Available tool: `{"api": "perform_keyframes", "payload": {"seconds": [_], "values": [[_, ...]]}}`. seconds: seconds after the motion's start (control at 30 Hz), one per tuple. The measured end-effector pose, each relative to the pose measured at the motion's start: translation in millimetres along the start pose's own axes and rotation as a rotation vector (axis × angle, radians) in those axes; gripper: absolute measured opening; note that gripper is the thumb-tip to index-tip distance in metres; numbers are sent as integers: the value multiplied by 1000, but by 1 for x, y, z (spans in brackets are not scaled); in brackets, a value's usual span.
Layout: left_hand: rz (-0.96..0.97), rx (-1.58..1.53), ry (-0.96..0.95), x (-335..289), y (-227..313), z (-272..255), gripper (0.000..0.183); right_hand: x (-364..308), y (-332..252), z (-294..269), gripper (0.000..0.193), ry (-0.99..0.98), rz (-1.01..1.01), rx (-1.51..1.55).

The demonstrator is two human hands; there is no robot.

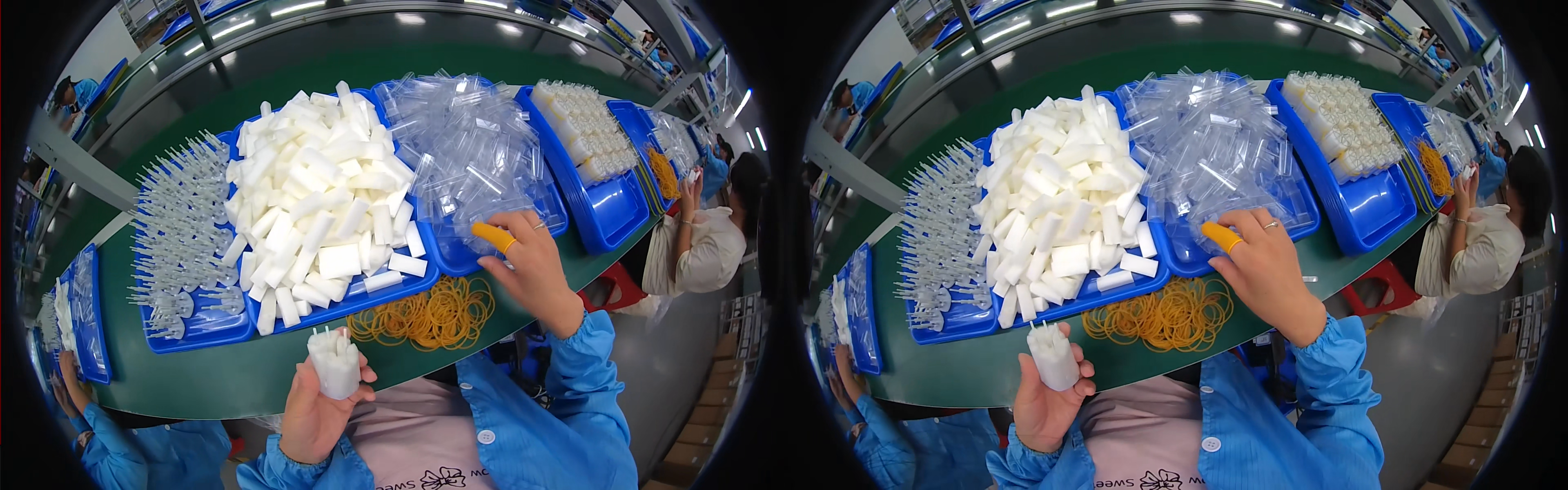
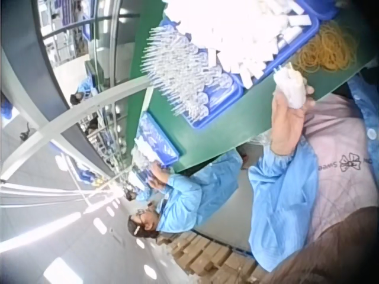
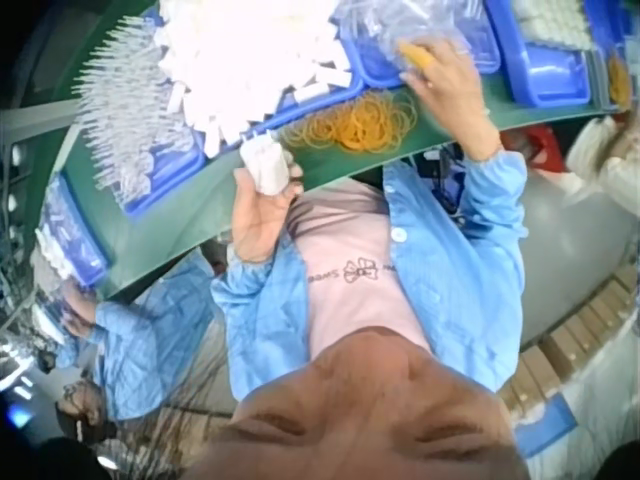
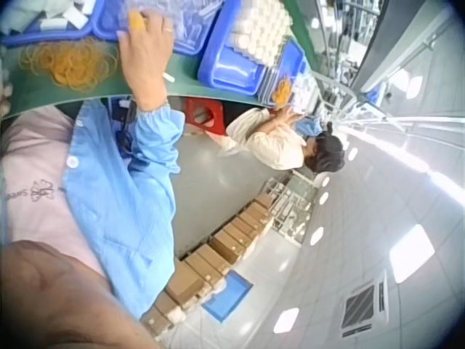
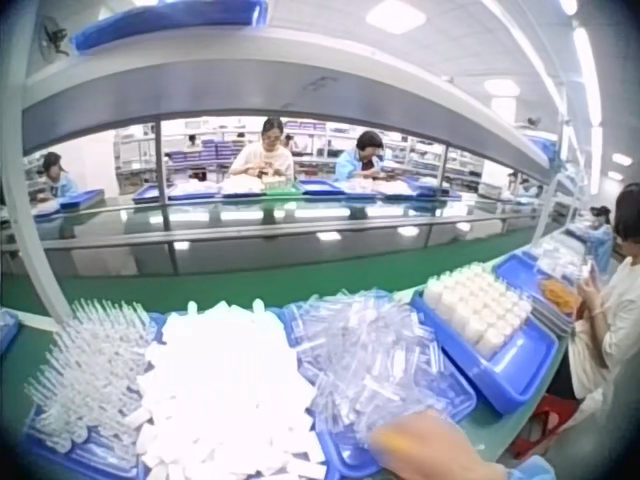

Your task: The person assembles small white plastic components by inserting clear plastic tubes into white cylindrical bases. They then secure the assembled units with yellow rubber bands and place them into a blue tray. The process is repeated continuously throughout the clip.

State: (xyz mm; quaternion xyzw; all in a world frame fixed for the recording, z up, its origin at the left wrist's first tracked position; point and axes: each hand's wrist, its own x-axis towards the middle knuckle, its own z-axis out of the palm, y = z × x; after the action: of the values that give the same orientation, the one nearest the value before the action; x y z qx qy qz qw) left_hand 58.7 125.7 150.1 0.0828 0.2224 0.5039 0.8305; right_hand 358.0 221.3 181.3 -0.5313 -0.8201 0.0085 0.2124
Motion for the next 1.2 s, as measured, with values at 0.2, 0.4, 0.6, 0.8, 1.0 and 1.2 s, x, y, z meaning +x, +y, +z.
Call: {"api": "perform_keyframes", "payload": {"seconds": [0.2, 0.4, 0.6, 0.8, 1.0, 1.2], "values": [[1, 147, 157, 13, -4, 21, 64, 7, 0, 8, 33, 74, -53, -96], [20, 251, 33, 15, -1, 20, 67, 11, 3, 3, 31, 216, -30, 50], [52, 456, 91, 16, -10, 17, 66, 6, -25, -6, 32, 272, 282, 894], [383, 718, -3, 12, -19, 4, 55, -16, -96, 2, 43, 302, 102, 1264], [317, 589, -24, 4, -21, 5, 56, -18, -99, 13, 41, 268, 112, 1163], [284, 609, -42, 6, -20, 4, 62, -15, -101, 25, 39, 250, 255, 1433]]}}
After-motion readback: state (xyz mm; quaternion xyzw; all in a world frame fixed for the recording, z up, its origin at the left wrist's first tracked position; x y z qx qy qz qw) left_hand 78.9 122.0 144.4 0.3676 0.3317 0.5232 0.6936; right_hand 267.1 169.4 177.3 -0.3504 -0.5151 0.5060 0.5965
